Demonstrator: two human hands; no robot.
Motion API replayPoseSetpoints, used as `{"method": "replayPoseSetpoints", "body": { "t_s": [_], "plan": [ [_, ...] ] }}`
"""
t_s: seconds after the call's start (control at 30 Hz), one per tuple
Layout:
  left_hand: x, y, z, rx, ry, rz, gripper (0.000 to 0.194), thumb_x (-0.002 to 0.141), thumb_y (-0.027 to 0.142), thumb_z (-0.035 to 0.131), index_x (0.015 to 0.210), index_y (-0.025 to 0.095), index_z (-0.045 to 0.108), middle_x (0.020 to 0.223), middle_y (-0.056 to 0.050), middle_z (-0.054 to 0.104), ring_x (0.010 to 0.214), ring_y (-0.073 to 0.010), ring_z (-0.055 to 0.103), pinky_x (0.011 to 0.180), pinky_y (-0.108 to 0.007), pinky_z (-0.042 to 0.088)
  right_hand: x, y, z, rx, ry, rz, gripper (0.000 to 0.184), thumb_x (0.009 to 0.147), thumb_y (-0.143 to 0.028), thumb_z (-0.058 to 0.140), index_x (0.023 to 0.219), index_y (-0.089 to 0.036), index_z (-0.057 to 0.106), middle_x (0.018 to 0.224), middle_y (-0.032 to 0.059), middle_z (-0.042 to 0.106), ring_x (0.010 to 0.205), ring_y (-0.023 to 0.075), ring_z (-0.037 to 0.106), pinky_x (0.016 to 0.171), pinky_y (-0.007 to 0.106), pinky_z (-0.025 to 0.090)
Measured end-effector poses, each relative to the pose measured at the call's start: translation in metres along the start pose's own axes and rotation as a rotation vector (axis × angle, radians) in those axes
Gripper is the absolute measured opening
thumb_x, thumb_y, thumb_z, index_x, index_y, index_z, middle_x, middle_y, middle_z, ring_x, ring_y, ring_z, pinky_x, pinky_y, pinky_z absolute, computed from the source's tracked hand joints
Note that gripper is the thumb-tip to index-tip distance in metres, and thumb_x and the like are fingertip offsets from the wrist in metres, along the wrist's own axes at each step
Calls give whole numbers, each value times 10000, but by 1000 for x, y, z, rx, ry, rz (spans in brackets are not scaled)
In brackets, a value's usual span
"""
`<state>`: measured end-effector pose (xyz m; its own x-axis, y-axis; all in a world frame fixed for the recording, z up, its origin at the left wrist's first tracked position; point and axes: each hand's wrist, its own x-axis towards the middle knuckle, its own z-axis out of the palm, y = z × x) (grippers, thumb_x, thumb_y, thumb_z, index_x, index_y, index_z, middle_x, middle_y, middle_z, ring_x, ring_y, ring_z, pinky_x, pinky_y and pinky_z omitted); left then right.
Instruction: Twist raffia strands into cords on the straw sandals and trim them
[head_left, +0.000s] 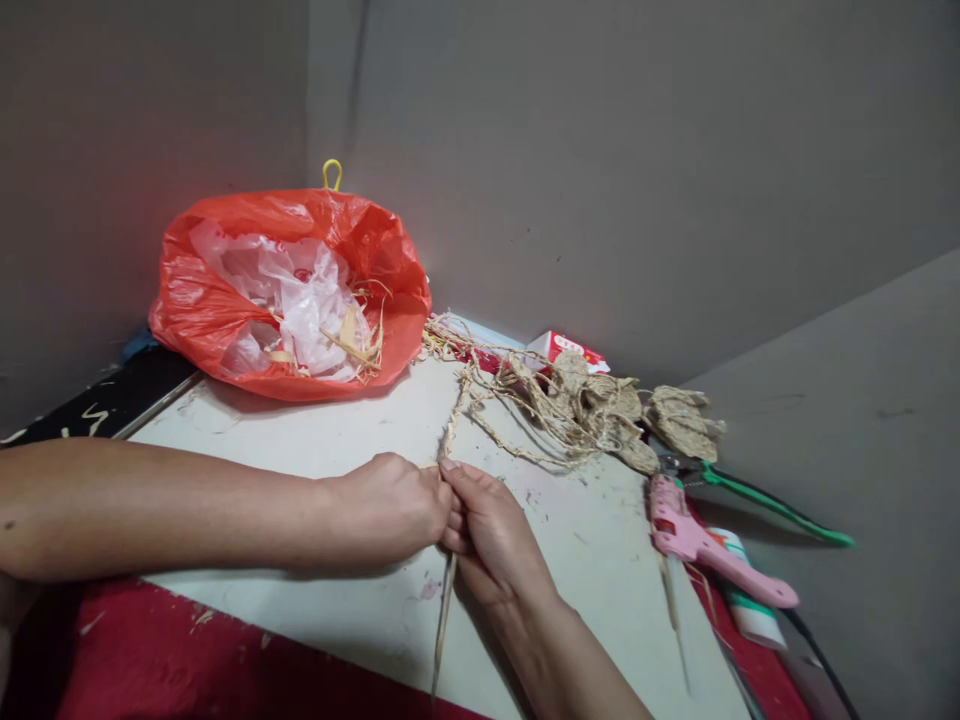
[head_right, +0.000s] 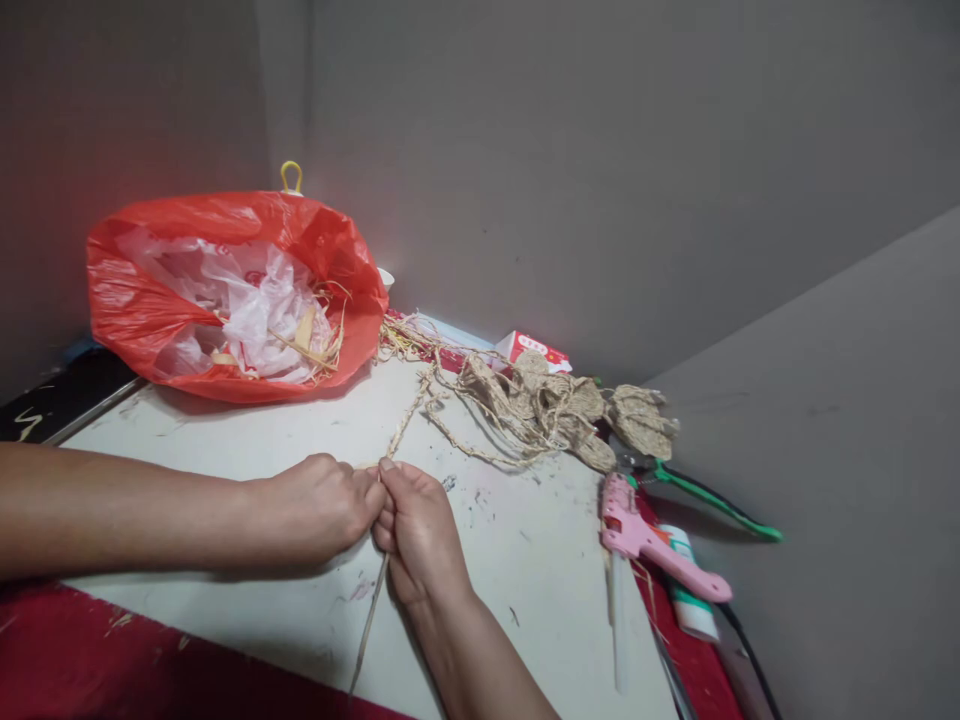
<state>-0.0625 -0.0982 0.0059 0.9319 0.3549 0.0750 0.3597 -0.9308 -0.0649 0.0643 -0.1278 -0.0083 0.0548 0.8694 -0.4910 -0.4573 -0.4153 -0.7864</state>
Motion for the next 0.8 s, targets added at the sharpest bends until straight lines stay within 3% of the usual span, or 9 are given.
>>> {"method": "replayPoseSetpoints", "body": {
  "t_s": [0.17, 0.27, 0.33, 0.4, 0.47, 0.53, 0.6, 0.7, 0.8],
  "plan": [
    [-33, 19, -15, 46, -36, 89, 68, 726, 102, 538, 743, 139, 593, 658, -75, 597, 555, -201, 568, 448, -298, 362, 1, -1, 1, -17, 2, -23, 391, 557, -421, 785, 632, -153, 512, 375, -144, 253, 339, -4, 133, 311, 131, 98],
    [-44, 11, -34, -106, 97, 79, 94, 799, 176, 507, 765, 157, 593, 656, -48, 589, 535, -160, 529, 466, -271, 350, 3, -4, -2, -12, -30, -41, 378, 572, -412, 775, 647, -156, 506, 381, -151, 237, 343, -6, 114, 317, 134, 82],
    [-38, -6, -43, -328, 236, -60, 200, 864, 231, 427, 790, 159, 599, 688, -44, 607, 578, -136, 531, 535, -251, 382, 4, -5, -3, -18, -62, -43, 373, 579, -408, 769, 653, -158, 503, 384, -151, 238, 344, -6, 111, 320, 138, 75],
    [-24, -24, -42, -596, 384, -365, 210, 858, 227, 411, 866, 150, 606, 776, -51, 628, 704, -147, 563, 652, -264, 421, 4, -5, -3, -36, -89, -39, 375, 580, -412, 765, 655, -161, 498, 385, -150, 247, 341, -6, 118, 323, 141, 78],
    [-7, -36, -33, -959, 321, -586, 252, 801, 240, 471, 998, 129, 582, 795, -50, 629, 688, -147, 565, 632, -267, 429, 5, -5, -3, -66, -107, -38, 376, 586, -426, 756, 657, -161, 498, 380, -149, 252, 336, -6, 123, 325, 145, 81],
    [6, -38, -18, -1426, 91, -710, 218, 791, 236, 417, 896, 124, 571, 643, -19, 581, 519, -125, 516, 511, -255, 399, 5, -5, -3, -115, -132, -41, 370, 608, -442, 735, 653, -158, 503, 375, -141, 276, 331, -5, 127, 324, 152, 80],
    [15, -34, -4, -1705, -57, -737, 157, 769, 235, 406, 735, 147, 532, 555, 17, 507, 405, -89, 417, 428, -231, 334, 6, -6, -5, -173, -159, -48, 370, 631, -461, 712, 646, -158, 501, 375, -132, 300, 326, -2, 134, 322, 161, 81],
    [18, -26, 11, -1691, -25, -760, 156, 748, 259, 435, 628, 170, 477, 438, 73, 354, 341, -55, 211, 374, -220, 165, 7, -8, -7, -238, -178, -51, 397, 633, -500, 699, 631, -171, 477, 374, -134, 287, 323, 3, 138, 323, 170, 91],
    [17, -28, 17, -1520, 111, -648, 205, 770, 267, 428, 622, 154, 513, 468, 57, 394, 412, -68, 281, 431, -217, 238, 7, -11, -10, -272, -203, -38, 405, 634, -522, 690, 648, -175, 483, 377, -139, 271, 324, 8, 135, 327, 177, 88]
  ]
}}
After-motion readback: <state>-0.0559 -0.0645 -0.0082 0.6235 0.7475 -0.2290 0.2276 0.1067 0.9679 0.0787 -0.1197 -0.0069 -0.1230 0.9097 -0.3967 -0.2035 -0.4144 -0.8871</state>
